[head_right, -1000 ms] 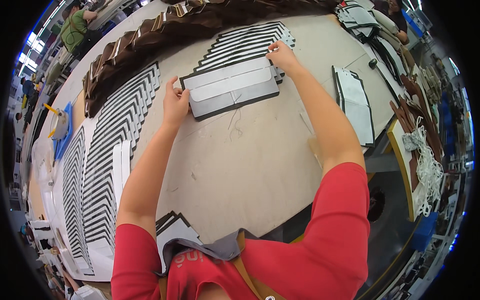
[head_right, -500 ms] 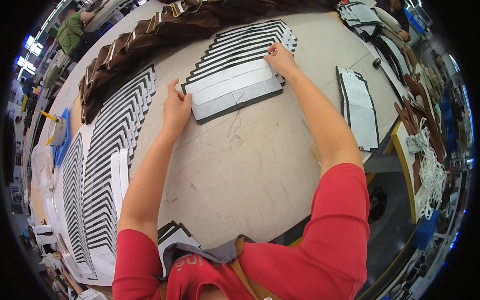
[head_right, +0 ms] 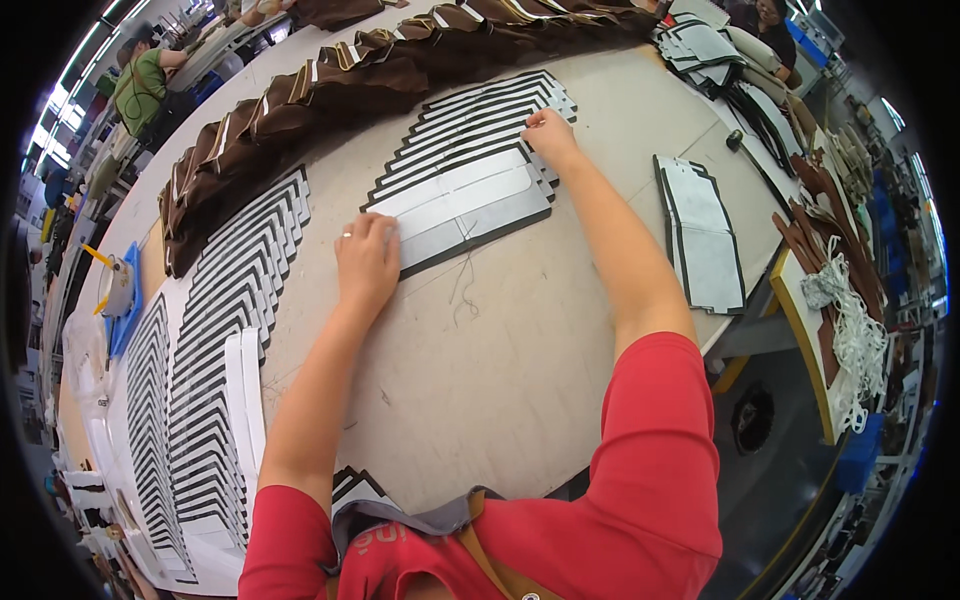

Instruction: The person assembles white plastic components by applying adhesive from a squeeze bottle onto the pieces and pressing them into black frames. The person repeats this process for multiple units, stacking the finished assemblies on the table.

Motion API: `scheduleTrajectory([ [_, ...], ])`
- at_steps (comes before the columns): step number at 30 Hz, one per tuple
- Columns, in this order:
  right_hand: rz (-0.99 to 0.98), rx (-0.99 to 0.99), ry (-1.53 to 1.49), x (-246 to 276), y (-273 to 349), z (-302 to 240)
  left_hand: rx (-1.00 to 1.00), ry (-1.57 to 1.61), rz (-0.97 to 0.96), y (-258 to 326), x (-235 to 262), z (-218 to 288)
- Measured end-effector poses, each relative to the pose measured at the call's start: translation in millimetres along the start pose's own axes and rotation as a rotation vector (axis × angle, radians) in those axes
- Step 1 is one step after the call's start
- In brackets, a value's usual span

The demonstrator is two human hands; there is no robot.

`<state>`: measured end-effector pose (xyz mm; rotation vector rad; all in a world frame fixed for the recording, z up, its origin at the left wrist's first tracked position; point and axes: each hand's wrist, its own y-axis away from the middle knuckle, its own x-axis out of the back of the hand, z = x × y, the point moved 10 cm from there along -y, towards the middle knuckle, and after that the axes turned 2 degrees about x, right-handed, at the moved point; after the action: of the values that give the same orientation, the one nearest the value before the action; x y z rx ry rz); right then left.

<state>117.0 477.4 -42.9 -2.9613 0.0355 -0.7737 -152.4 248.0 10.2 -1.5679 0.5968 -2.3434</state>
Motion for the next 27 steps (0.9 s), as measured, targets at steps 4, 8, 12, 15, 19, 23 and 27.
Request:
scheduleTrajectory([
  [4, 0.064, 0.047, 0.192, -3, -4, -4, -0.002, 0.027, 0.054, 7, -5, -2],
  [8, 0.077, 0.002, 0.216, -3, -7, 4, -0.005, 0.036, 0.068, 7, -5, -3],
  [12, 0.070, 0.011, 0.194, -5, -5, 0, -0.007, 0.052, 0.060, 9, -2, -3],
  [15, 0.048, 0.020, 0.221, -5, -3, -3, -0.002, 0.054, 0.031, 9, -4, -3],
  [19, 0.093, 0.060, 0.429, 9, 0, -17, -0.008, 0.111, 0.167, 10, 9, -2],
  [23, 0.222, 0.119, 0.312, 83, 7, -22, 0.023, 0.191, 0.259, 18, 38, -4],
  [27, 0.319, 0.128, 0.313, 182, 32, -7, 0.137, 0.414, 0.204, 42, 69, -27],
])
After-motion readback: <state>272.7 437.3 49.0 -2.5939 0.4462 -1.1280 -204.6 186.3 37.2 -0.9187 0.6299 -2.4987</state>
